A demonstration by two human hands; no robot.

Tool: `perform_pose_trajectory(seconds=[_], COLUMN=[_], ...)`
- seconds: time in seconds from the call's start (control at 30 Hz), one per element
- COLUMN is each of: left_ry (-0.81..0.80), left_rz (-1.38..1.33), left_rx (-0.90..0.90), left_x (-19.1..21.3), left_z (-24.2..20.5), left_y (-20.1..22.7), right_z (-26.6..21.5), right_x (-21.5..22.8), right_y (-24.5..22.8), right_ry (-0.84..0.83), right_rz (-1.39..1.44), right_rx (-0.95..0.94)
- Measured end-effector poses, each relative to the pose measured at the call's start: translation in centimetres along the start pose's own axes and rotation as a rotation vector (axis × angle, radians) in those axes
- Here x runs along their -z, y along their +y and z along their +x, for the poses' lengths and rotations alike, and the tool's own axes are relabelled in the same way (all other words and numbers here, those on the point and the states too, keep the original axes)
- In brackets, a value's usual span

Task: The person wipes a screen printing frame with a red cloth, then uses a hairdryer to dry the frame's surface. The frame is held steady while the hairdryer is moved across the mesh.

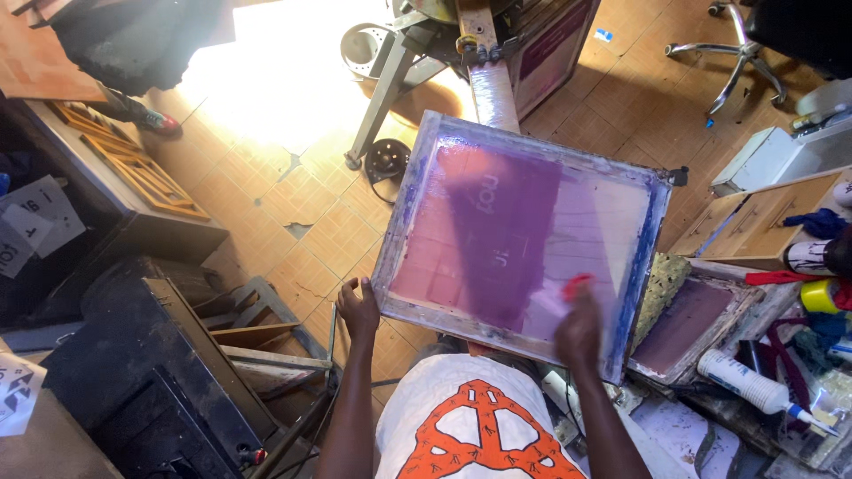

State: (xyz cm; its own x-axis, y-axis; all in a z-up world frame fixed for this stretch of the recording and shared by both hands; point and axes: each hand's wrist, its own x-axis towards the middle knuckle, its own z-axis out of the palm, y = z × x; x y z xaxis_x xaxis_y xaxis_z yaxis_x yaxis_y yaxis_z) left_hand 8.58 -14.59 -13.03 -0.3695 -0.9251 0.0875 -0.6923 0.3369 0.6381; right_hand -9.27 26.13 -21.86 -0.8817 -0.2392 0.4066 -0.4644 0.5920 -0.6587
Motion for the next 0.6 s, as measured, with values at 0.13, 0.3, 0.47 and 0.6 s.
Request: perform_pose_trajectory(seconds=[0.13,0.3,0.47,0.6], left_ry=[0.013,0.01,-0.005,-0.007], left_rz=[-0.005,-0.026,0.013,0.069], left_rx=[0.0,-0.026,-0.062,-0.043], left_x=[0.3,0.7,0.3,0.6], left_z=[0.1,0.0,0.1,0.0], left_y=[0.4,1.3,3.6,4.7], right_z=[-0.2,2.3,2.1,3.0], right_x=[1.6,2.0,0.5,2.8], right_y=[-2.6,8.1,0.3,1.3], right_ry=[-0.242,0.1,-0.09,-0.233], right_rz=[-0.053,-0.39,-0.123,-0.041], right_rx=[0.267,0.105,0.152,0.216])
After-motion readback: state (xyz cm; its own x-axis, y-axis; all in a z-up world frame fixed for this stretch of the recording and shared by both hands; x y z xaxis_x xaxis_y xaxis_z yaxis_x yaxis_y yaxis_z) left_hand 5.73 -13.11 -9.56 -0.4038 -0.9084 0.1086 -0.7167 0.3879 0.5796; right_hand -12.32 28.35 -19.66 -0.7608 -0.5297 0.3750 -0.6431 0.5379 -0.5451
